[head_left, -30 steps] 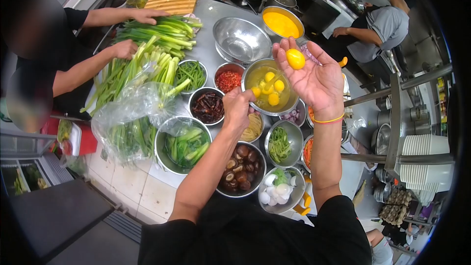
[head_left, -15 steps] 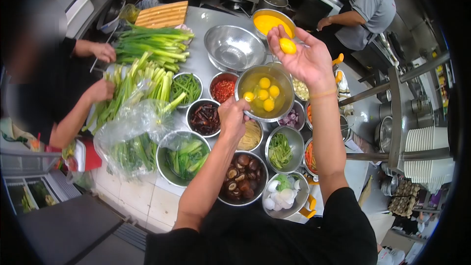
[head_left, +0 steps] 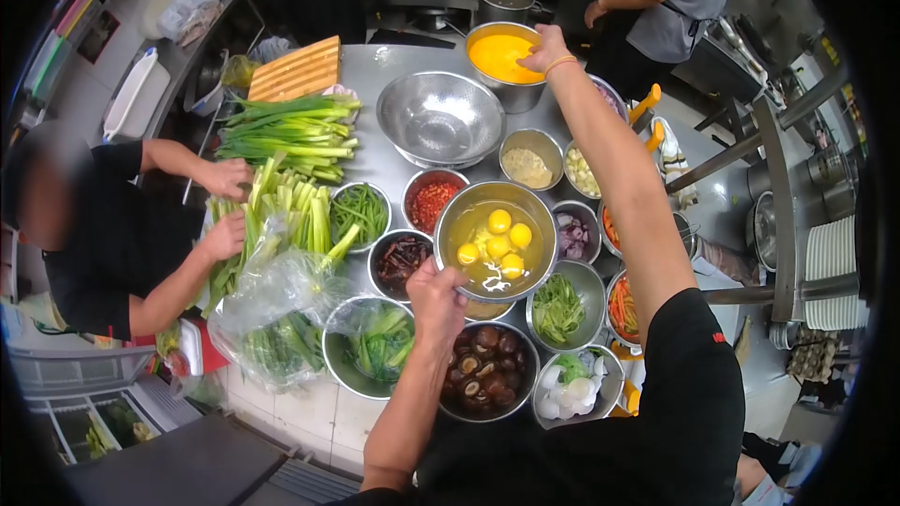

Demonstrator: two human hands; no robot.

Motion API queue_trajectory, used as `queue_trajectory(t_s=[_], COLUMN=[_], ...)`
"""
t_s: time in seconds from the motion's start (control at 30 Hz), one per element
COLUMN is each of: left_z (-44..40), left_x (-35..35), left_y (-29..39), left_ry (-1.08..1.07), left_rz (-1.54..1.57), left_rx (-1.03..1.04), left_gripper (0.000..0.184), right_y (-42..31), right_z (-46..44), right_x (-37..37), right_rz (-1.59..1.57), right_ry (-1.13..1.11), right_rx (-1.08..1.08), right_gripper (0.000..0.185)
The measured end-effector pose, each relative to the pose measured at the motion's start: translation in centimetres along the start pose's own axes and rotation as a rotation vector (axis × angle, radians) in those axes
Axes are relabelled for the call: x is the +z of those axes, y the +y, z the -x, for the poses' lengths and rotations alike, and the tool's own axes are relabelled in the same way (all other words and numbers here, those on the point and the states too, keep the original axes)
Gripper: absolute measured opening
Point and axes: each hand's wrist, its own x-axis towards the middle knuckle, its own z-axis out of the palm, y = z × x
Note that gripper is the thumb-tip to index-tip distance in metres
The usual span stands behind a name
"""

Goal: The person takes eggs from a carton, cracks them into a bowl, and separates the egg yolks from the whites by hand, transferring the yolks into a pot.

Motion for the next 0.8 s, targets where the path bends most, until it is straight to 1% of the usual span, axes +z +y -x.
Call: queue_trajectory(t_s=[0.07, 0.1, 0.2, 0.27, 0.4, 0.47, 0.53, 0.57, 0.67, 0.8], left_z=[0.0, -0.1, -0.3, -0.5, -0.6, -0.8, -1.1, -1.0, -0.5, -0.1], left_x=[-0.2, -0.3, -0.1, -0.4, -0.1, -0.1, -0.3, -0.3, -0.5, -0.5], left_y=[-0.3, -0.5, -0.7, -0.9, -0.5, -0.7, -1.1, -1.1, -0.9, -1.0], left_ry=[-0.008, -0.012, 0.011, -0.014, -0.062, -0.074, -0.063, -0.065, -0.064, -0.026], left_rz=[0.022, -0.012, -0.005, 0.022, 0.071, 0.082, 0.068, 0.070, 0.056, 0.034], left_rx=[-0.007, -0.012, -0.022, -0.006, -0.018, -0.005, 0.003, 0.004, -0.007, -0.015], left_gripper=[0.018, 0.025, 0.024, 0.021, 0.017, 0.016, 0.017, 0.017, 0.017, 0.016], right_y=[-0.2, -0.2, -0.3, 0.9, 4.3, 6.6, 8.0, 8.8, 10.8, 11.8], right_z=[0.9, 1.7, 5.2, 13.0, 24.7, 28.1, 30.5, 31.2, 31.6, 31.4], right_x=[-0.5, -0.9, -3.0, -4.5, -8.7, -10.7, -11.8, -12.4, -13.8, -14.4], right_rz=[0.135, 0.120, -0.096, -0.127, -0.136, -0.107, -0.110, -0.080, -0.039, -0.027], right_ry=[-0.020, -0.028, -0.208, -0.382, -0.613, -0.621, -0.523, -0.497, -0.422, -0.382], right_rx=[-0.145, -0.221, 0.021, 0.063, 0.201, 0.301, 0.473, 0.457, 0.388, 0.488], right_gripper=[0.042, 0.041, 0.042, 0.044, 0.033, 0.032, 0.032, 0.031, 0.040, 0.035])
